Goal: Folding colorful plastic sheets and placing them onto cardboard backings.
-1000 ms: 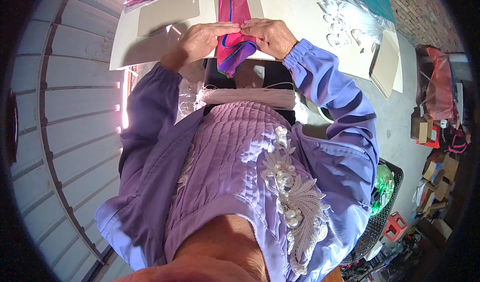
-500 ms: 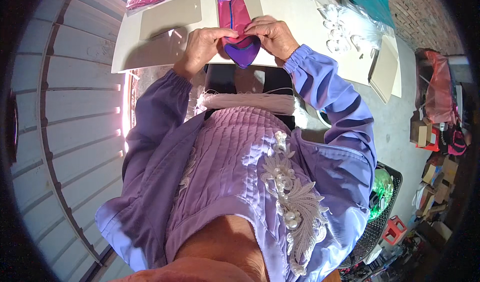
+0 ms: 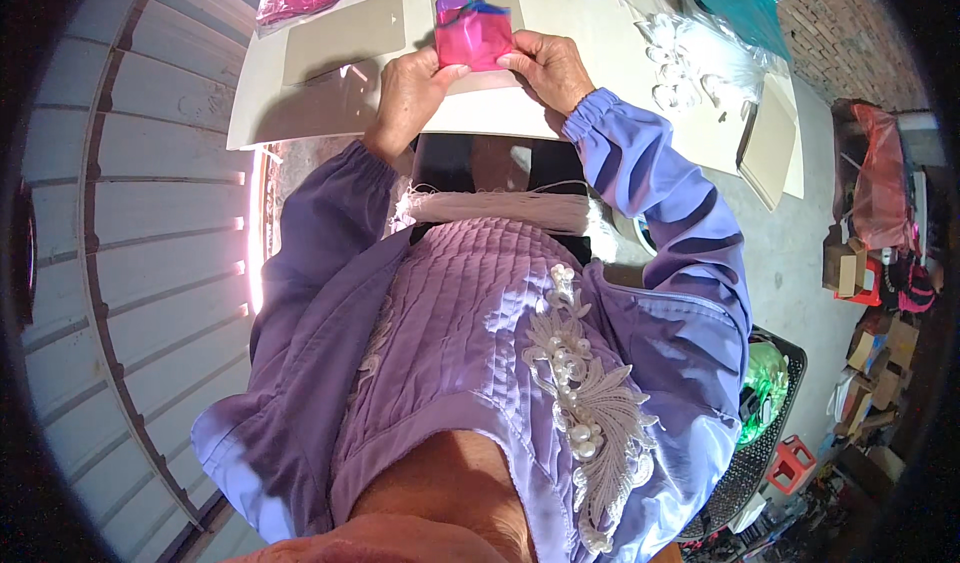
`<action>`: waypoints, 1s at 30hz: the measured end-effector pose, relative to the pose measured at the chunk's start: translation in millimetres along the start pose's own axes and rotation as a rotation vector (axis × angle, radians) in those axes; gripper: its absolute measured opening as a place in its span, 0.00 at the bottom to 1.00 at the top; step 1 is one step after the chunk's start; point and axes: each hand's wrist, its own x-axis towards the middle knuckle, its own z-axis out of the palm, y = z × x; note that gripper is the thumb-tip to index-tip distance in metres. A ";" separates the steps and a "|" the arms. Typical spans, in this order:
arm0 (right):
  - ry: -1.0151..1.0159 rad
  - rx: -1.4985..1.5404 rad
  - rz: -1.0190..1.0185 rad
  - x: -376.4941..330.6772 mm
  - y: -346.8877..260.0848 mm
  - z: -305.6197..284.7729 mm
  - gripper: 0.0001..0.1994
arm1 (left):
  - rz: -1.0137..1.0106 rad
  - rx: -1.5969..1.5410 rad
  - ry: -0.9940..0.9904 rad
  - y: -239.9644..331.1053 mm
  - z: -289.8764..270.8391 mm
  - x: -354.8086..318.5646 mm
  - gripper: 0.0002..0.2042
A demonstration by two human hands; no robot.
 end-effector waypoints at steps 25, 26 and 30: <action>0.123 -0.670 -0.012 34.8 -24.6 1.1 0.12 | -0.067 -0.015 0.259 -2.5 0.7 45.4 0.21; 0.124 -0.670 -0.012 35.4 -23.8 1.0 0.12 | -0.137 -0.013 0.193 1.5 -2.8 52.3 0.21; 0.110 -0.643 0.045 39.3 -25.6 -4.1 0.10 | -0.247 -0.056 0.071 5.8 -12.3 70.4 0.24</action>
